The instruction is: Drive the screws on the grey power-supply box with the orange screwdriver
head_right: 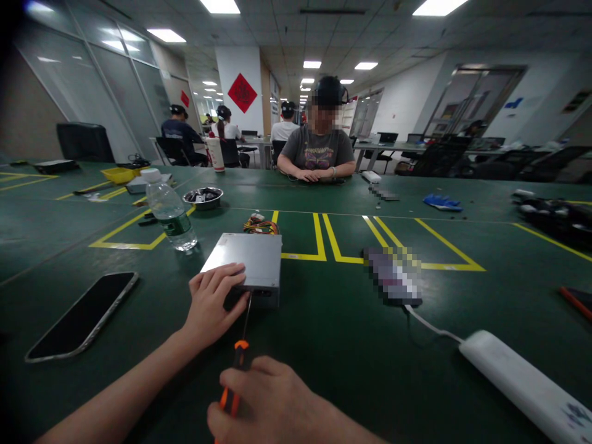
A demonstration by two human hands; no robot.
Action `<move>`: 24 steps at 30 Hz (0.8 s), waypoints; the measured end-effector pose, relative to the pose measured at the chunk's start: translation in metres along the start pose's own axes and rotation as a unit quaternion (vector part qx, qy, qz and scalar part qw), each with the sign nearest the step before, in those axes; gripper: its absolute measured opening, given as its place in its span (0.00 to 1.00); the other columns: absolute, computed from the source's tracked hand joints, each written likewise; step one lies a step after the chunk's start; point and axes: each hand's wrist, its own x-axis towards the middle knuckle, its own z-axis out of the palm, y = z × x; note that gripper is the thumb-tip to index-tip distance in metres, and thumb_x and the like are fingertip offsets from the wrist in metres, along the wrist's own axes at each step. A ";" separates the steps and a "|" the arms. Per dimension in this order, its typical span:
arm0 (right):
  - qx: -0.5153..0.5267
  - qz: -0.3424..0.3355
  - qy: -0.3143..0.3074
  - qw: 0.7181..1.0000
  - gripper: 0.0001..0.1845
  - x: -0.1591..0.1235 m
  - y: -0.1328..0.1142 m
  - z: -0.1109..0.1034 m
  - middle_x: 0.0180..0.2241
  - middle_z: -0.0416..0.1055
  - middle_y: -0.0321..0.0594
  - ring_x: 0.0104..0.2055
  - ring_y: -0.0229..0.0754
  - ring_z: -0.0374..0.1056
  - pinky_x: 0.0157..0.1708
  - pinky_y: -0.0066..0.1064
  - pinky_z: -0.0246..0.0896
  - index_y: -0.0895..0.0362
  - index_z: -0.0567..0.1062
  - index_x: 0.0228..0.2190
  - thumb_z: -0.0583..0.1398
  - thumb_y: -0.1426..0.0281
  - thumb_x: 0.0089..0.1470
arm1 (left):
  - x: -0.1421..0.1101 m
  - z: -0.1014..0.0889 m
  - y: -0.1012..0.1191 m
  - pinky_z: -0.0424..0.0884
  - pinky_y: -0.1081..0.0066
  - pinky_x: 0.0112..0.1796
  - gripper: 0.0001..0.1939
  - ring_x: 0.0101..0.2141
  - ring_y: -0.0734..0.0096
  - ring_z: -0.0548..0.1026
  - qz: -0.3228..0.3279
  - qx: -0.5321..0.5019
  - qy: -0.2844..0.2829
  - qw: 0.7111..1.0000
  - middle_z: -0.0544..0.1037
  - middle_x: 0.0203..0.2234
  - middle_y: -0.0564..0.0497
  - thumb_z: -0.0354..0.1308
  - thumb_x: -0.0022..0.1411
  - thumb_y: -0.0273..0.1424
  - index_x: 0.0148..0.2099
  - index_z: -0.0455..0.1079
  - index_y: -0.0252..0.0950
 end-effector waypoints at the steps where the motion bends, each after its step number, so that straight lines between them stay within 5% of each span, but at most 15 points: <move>1: 0.000 0.002 -0.007 1.000 0.16 -0.001 0.000 0.000 0.39 0.71 0.42 0.43 0.35 0.66 0.41 0.27 0.61 0.55 0.70 0.40 0.44 0.67 0.66 | 0.000 0.000 0.000 0.55 0.58 0.44 0.11 0.48 0.61 0.67 -0.001 0.000 0.001 1.000 0.72 0.49 0.49 0.54 0.58 0.31 0.45 0.64 0.41; 24: -0.002 -0.019 0.001 1.000 0.15 -0.002 0.003 0.007 0.37 0.71 0.43 0.39 0.36 0.67 0.34 0.28 0.62 0.56 0.70 0.39 0.45 0.68 0.65 | 0.000 0.000 0.001 0.55 0.58 0.44 0.11 0.49 0.60 0.67 -0.006 0.001 -0.002 1.000 0.72 0.49 0.49 0.54 0.58 0.32 0.45 0.64 0.42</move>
